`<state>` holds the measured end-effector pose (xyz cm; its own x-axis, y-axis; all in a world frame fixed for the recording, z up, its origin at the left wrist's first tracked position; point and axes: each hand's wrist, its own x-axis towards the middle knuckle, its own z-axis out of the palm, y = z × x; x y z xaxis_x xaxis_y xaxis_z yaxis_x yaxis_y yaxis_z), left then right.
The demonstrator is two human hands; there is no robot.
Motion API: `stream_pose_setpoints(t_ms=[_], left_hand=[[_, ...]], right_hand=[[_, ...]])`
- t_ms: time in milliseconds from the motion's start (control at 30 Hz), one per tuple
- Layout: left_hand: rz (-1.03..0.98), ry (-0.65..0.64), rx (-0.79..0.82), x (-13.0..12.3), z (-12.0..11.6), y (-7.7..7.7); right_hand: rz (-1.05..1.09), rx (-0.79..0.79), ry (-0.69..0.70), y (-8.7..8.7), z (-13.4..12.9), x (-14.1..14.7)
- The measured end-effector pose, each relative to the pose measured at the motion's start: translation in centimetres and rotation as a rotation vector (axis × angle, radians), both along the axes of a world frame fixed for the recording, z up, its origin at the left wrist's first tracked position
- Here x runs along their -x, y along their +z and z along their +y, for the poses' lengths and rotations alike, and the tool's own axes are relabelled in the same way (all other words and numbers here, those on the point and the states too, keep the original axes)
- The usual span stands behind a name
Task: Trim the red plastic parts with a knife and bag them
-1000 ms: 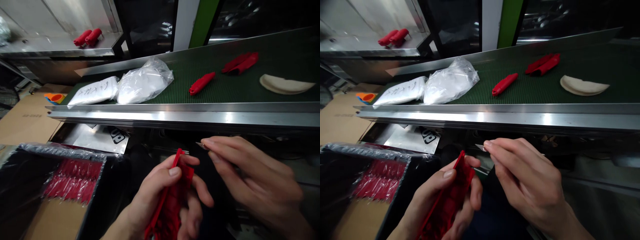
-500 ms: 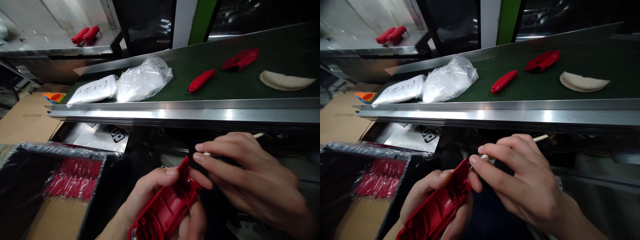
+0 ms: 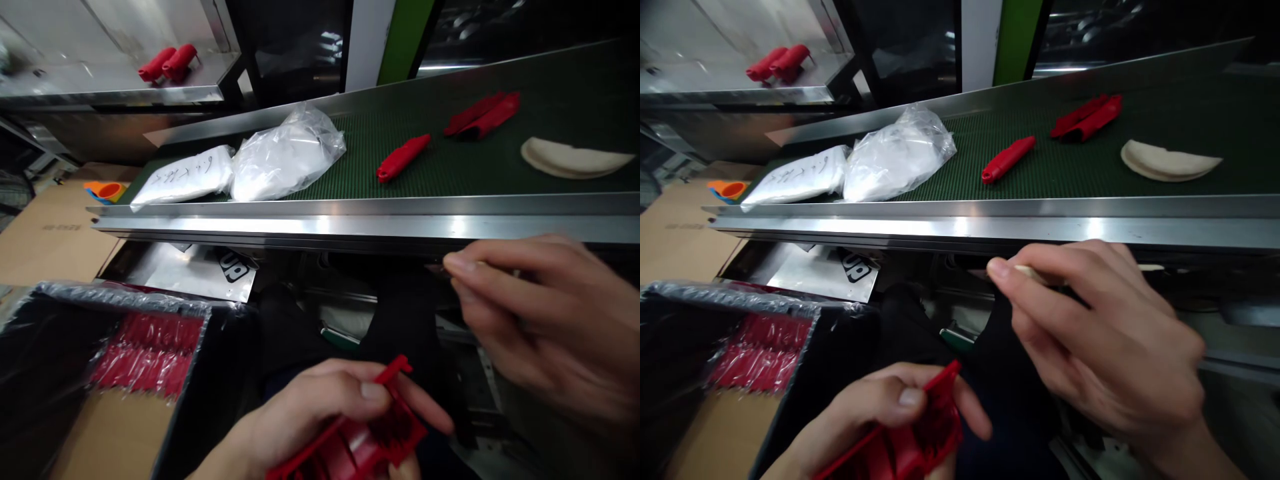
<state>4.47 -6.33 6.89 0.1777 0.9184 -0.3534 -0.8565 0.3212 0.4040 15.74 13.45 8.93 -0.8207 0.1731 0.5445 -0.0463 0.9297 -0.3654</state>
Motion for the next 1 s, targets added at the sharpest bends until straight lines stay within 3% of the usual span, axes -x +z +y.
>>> stream_pose_setpoints(t_ms=[100,267,467,867,1000], left_hand=[[-0.004,0.197,0.021,-0.4,-0.2,-0.1],[0.029,0.328,0.000,-0.8,0.0,0.0],[-0.128,0.226,-0.142,-0.3,0.4,-0.9],[-0.018,0.285,-0.201,-1.2,0.3,-0.9],[0.045,0.267,-0.169,-1.2,-0.1,-0.6]], right_hand=[[-0.070,0.020,0.130,0.2,-0.9,-0.2],[-0.041,-0.005,0.195,0.3,-2.8,-0.4],[-0.052,0.014,0.178,-0.1,-3.3,-0.7],[-0.053,0.006,0.150,-0.7,-3.7,-1.0],[0.005,-0.014,0.013,-1.3,-3.1,-0.8]])
